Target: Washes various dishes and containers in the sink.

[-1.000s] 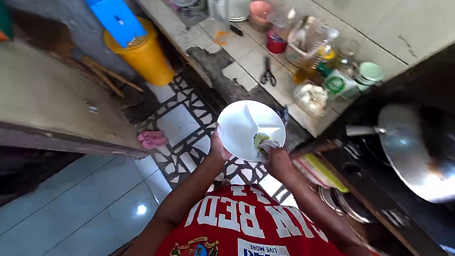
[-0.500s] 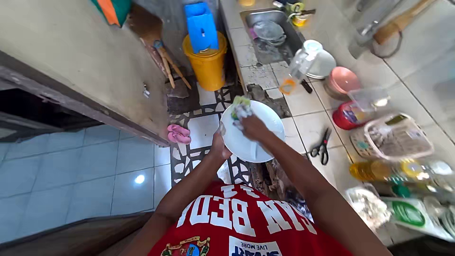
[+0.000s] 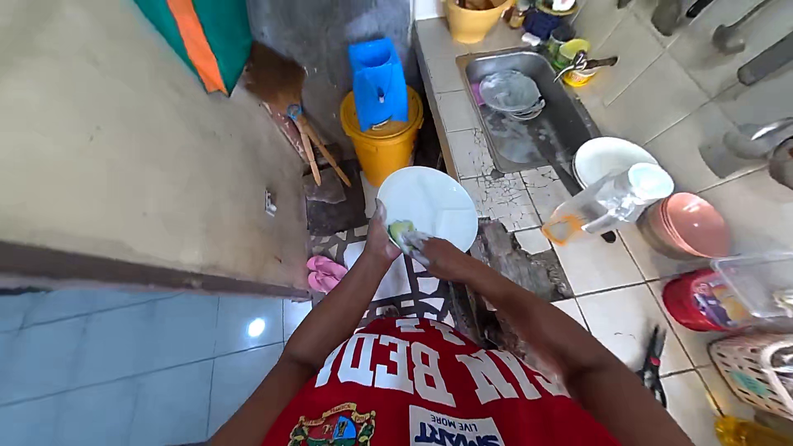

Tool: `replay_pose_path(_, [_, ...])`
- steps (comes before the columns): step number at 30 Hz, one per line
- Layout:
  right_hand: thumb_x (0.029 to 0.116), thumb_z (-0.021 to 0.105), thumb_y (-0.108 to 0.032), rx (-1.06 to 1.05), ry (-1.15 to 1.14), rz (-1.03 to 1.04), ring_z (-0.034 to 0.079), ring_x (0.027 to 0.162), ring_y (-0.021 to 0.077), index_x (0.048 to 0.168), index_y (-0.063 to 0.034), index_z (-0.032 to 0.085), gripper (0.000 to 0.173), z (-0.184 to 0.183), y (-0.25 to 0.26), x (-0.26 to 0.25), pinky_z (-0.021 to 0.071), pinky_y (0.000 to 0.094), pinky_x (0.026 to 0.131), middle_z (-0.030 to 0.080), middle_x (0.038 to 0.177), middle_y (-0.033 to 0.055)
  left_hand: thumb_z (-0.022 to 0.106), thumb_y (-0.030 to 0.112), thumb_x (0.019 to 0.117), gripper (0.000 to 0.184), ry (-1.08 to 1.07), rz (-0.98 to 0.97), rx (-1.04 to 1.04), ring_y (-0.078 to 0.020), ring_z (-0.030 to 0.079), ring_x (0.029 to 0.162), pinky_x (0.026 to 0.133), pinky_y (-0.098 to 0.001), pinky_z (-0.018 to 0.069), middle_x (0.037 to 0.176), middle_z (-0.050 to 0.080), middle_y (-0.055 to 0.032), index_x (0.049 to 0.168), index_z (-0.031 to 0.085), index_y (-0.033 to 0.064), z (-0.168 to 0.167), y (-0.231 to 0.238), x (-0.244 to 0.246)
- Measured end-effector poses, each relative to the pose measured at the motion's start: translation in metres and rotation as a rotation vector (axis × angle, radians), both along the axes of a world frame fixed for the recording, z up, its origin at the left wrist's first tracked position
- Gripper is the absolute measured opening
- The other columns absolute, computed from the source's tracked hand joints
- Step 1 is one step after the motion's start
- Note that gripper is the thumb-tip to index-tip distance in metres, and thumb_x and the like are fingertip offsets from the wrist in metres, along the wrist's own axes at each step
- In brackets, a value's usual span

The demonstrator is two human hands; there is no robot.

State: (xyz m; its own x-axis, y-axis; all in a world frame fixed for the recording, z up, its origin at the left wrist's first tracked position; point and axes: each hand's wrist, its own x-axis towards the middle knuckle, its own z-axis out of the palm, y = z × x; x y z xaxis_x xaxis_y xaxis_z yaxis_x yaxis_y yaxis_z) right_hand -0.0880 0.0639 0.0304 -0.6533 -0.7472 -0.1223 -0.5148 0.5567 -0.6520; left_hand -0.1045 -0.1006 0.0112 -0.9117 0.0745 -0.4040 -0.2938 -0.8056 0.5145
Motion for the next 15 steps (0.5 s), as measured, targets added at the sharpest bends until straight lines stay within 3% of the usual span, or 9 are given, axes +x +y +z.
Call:
replay_pose_path(2, [0.1091, 0.043, -0.019, 0.045, -0.07, -0.021, 0.061, 0.127, 0.0357, 0.145, -0.0006, 0.052, 0.041, -0.004, 0.007, -0.026, 0.0464, 0.053, 0.109, 0.061, 0.14, 0.0221, 0.031, 0.064, 0.1047, 0.061, -0.022, -0.016, 0.002, -0.0239, 0.066, 0.114, 0.092, -0.0485, 0.0578, 0.128, 0.066, -0.0081, 0.143, 0.05, 0.021, -0.004, -0.003, -0.035])
replay_pose_path(3, [0.1087, 0.044, -0.018, 0.067, -0.079, -0.045, 0.063, 0.123, 0.0381, 0.149, -0.0021, 0.047, 0.043, -0.004, 0.007, -0.043, 0.0478, 0.0551, 0.106, 0.062, 0.136, 0.0237, 0.032, 0.064, 0.1045, 0.061, -0.036, -0.045, -0.025, -0.0237, 0.067, 0.112, 0.09, -0.0482, 0.0578, 0.126, 0.066, -0.0083, 0.142, 0.05, 0.0203, -0.003, 0.0, -0.053])
replay_pose_path(5, [0.1036, 0.051, -0.012, 0.111, -0.031, -0.105, 0.062, 0.124, 0.0416, 0.155, -0.0014, 0.04, 0.053, 0.0, 0.003, -0.082, 0.048, 0.0571, 0.105, 0.061, 0.137, 0.0265, 0.033, 0.062, 0.1052, 0.056, -0.062, -0.127, -0.112, -0.0203, 0.069, 0.097, 0.08, -0.0431, 0.0593, 0.11, 0.068, -0.0068, 0.131, 0.055, 0.0177, 0.003, 0.014, -0.086])
replay_pose_path(7, [0.0964, 0.06, -0.006, 0.122, 0.126, -0.216, 0.052, 0.136, 0.0429, 0.145, 0.0066, 0.051, 0.052, 0.0, 0.005, -0.134, 0.0427, 0.0567, 0.113, 0.055, 0.145, 0.0276, 0.032, 0.057, 0.1074, 0.053, -0.027, -0.232, -0.12, -0.0203, 0.068, 0.104, 0.087, -0.0441, 0.0588, 0.116, 0.069, -0.0059, 0.134, 0.055, 0.0182, 0.014, 0.025, -0.118])
replay_pose_path(8, [0.0968, 0.059, -0.007, 0.12, 0.203, -0.282, 0.045, 0.144, 0.0413, 0.145, 0.0062, 0.052, 0.05, 0.0, 0.012, -0.166, 0.0384, 0.0553, 0.118, 0.051, 0.151, 0.0258, 0.031, 0.056, 0.1079, 0.053, -0.009, -0.265, -0.1, -0.0216, 0.067, 0.111, 0.092, -0.0468, 0.0579, 0.122, 0.068, -0.0062, 0.138, 0.054, 0.0191, 0.02, 0.03, -0.138])
replay_pose_path(11, [0.1046, 0.046, -0.015, 0.173, 0.335, -0.522, 0.039, 0.149, 0.0393, 0.145, 0.0015, 0.054, 0.044, -0.005, 0.053, -0.26, 0.0329, 0.054, 0.123, 0.048, 0.154, 0.0228, 0.027, 0.055, 0.1089, 0.056, 0.054, -0.279, -0.066, -0.0254, 0.065, 0.117, 0.097, -0.0516, 0.0561, 0.128, 0.066, -0.01, 0.142, 0.051, 0.0165, 0.026, 0.046, -0.196])
replay_pose_path(13, [0.1025, 0.047, -0.015, 0.214, 0.319, -0.643, 0.036, 0.151, 0.0392, 0.147, 0.0022, 0.051, 0.048, 0.002, 0.095, -0.311, 0.0246, 0.0545, 0.126, 0.047, 0.155, 0.0237, 0.026, 0.056, 0.1086, 0.057, 0.074, -0.245, -0.062, -0.0259, 0.065, 0.117, 0.097, -0.052, 0.0557, 0.127, 0.067, -0.0105, 0.141, 0.051, 0.0163, 0.034, 0.061, -0.242])
replay_pose_path(14, [0.1002, 0.052, -0.016, 0.254, 0.271, -0.705, 0.039, 0.148, 0.0415, 0.147, 0.0023, 0.051, 0.05, 0.007, 0.113, -0.325, 0.0289, 0.0585, 0.123, 0.05, 0.152, 0.0254, 0.025, 0.057, 0.1085, 0.058, 0.079, -0.23, -0.063, -0.0261, 0.065, 0.117, 0.096, -0.0523, 0.0556, 0.127, 0.067, -0.0105, 0.141, 0.051, 0.0166, 0.038, 0.066, -0.26])
replay_pose_path(15, [0.0985, 0.054, -0.016, 0.265, 0.218, -0.757, 0.037, 0.15, 0.0405, 0.147, 0.0014, 0.051, 0.051, 0.007, 0.129, -0.333, 0.0272, 0.0583, 0.124, 0.05, 0.152, 0.0249, 0.024, 0.056, 0.1087, 0.057, 0.079, -0.207, -0.073, -0.0261, 0.066, 0.116, 0.095, -0.0524, 0.0562, 0.126, 0.067, -0.0102, 0.139, 0.051, 0.0167, 0.041, 0.073, -0.276])
